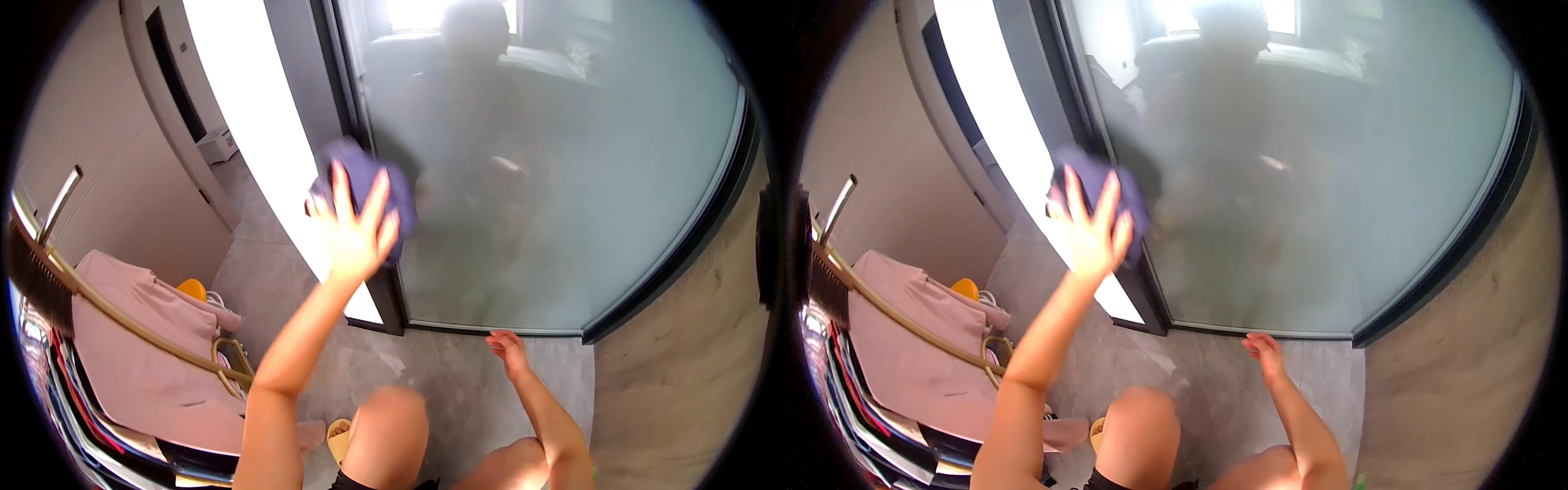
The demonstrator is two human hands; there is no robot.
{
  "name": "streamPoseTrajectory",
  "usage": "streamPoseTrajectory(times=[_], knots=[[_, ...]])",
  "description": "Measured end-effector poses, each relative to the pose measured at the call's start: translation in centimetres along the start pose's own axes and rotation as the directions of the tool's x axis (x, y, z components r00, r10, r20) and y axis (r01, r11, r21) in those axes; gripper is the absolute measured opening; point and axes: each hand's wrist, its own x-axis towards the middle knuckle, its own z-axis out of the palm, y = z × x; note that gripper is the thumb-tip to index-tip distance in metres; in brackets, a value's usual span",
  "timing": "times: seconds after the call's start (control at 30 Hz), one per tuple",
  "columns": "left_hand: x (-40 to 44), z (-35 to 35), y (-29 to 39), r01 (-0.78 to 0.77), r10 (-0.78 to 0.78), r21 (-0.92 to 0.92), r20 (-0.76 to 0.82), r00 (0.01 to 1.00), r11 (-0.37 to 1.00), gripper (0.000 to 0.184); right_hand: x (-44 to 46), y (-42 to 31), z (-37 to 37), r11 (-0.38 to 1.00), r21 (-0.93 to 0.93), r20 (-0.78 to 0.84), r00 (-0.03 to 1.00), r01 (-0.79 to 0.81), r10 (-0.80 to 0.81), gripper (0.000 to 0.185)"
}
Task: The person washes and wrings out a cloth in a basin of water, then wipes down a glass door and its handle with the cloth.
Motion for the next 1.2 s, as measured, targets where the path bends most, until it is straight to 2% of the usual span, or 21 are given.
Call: streamPoseTrajectory(times=[0.07, 0.13, 0.2, 0.3, 0.4, 0.47, 0.53, 0.57, 0.63, 0.73, 0.77, 0.87, 0.9, 1.0, 1.03, 1.07, 1.13, 1.17, 1.2], knots=[[6.1, 0.2, -1.2, 0.117, -0.116, 0.013, -0.072, 0.991, 0.993, 0.054, 0.5, 0.0, 0.9, 0.997, 0.050, 0.003, 0.998, -0.056, 0.056, 0.020], [8.4, 0.9, -1.2, 0.184, -0.179, 0.042, -0.101, 0.979, 0.982, 0.054, 0.8, -0.6, 2.2, 0.986, 0.131, 0.015, 0.995, -0.101, 0.100, 0.019], [6.2, 2.2, -1.1, 0.183, -0.186, -0.029, -0.115, 0.976, 0.983, 0.056, 0.4, -1.1, 3.4, 0.962, 0.228, 0.046, 0.989, -0.150, 0.143, 0.019], [-0.7, 4.6, 0.0, 0.166, -0.173, -0.069, -0.113, 0.978, 0.984, 0.058, 0.8, -0.8, 3.6, 0.976, 0.189, 0.145, 0.986, -0.105, 0.078, 0.019], [-13.3, 8.0, 1.8, 0.184, -0.180, -0.119, 0.044, 0.983, 0.976, 0.058, 0.7, 0.8, 2.9, 0.956, 0.254, 0.125, 0.985, -0.150, 0.121, 0.019], [-22.6, 10.0, 3.0, 0.193, -0.171, -0.145, 0.156, 0.973, 0.970, 0.054, 0.3, 2.8, 1.8, 0.945, 0.269, 0.058, 0.982, -0.188, 0.178, 0.019], [-31.0, 11.2, 4.4, 0.252, -0.205, -0.097, 0.348, 0.915, 0.963, 0.043, -0.1, 4.5, 0.4, 0.939, 0.270, 0.002, 0.975, -0.214, 0.222, 0.019], [-34.8, 11.6, 5.4, 0.333, -0.260, -0.051, 0.518, 0.815, 0.942, 0.042, -0.6, 4.9, -0.4, 0.939, 0.256, -0.020, 0.970, -0.229, 0.242, 0.019], [-39.3, 12.3, 6.4, 0.322, -0.244, -0.045, 0.555, 0.795, 0.946, 0.042, -1.4, 5.2, -1.5, 0.938, 0.243, -0.068, 0.960, -0.248, 0.271, 0.019], [-41.6, 12.4, 7.3, 0.277, -0.213, -0.036, 0.544, 0.811, 0.960, 0.042, -2.4, 5.5, -2.8, 0.933, 0.252, -0.142, 0.944, -0.257, 0.298, 0.018], [-42.1, 12.5, 7.5, 0.349, -0.260, -0.040, 0.591, 0.764, 0.936, 0.043, -2.5, 5.8, -3.1, 0.931, 0.259, -0.157, 0.939, -0.259, 0.305, 0.018], [-40.8, 10.9, 6.4, 0.334, -0.192, -0.126, 0.612, 0.767, 0.934, 0.044, -2.7, 5.1, -2.9, 0.953, 0.183, -0.175, 0.945, -0.243, 0.275, 0.017], [-40.9, 11.8, 5.6, 0.233, -0.145, -0.128, 0.477, 0.867, 0.964, 0.046, -2.1, 4.2, -2.3, 0.964, 0.138, -0.171, 0.953, -0.226, 0.248, 0.017], [-31.9, 9.9, 4.3, 0.230, -0.157, -0.096, 0.482, 0.862, 0.968, 0.054, -0.3, 0.7, 0.3, 0.986, 0.018, -0.128, 0.977, -0.167, 0.168, 0.016], [-29.2, 10.2, 3.9, 0.228, -0.197, -0.018, 0.439, 0.876, 0.973, 0.057, 0.1, -1.1, 1.8, 0.992, 0.009, -0.114, 0.985, -0.128, 0.129, 0.016], [-25.5, 9.2, 4.0, 0.334, -0.284, -0.033, 0.449, 0.847, 0.942, 0.058, 0.4, -2.9, 3.3, 0.996, -0.003, -0.097, 0.991, -0.092, 0.092, 0.016], [-18.1, 7.2, 3.2, 0.349, -0.304, -0.075, 0.342, 0.889, 0.934, 0.061, 1.2, -5.8, 5.5, 0.998, 0.060, -0.018, 0.999, -0.029, 0.030, 0.016], [-15.1, 6.4, 2.6, 0.372, -0.327, -0.073, 0.340, 0.882, 0.925, 0.063, 1.1, -7.5, 6.9, 0.997, 0.077, 0.008, 1.000, -0.007, 0.007, 0.016], [-11.8, 5.8, 1.9, 0.338, -0.312, -0.054, 0.271, 0.911, 0.940, 0.063, 1.0, -9.2, 8.3, 0.995, 0.100, 0.034, 0.999, 0.012, -0.016, 0.016]])
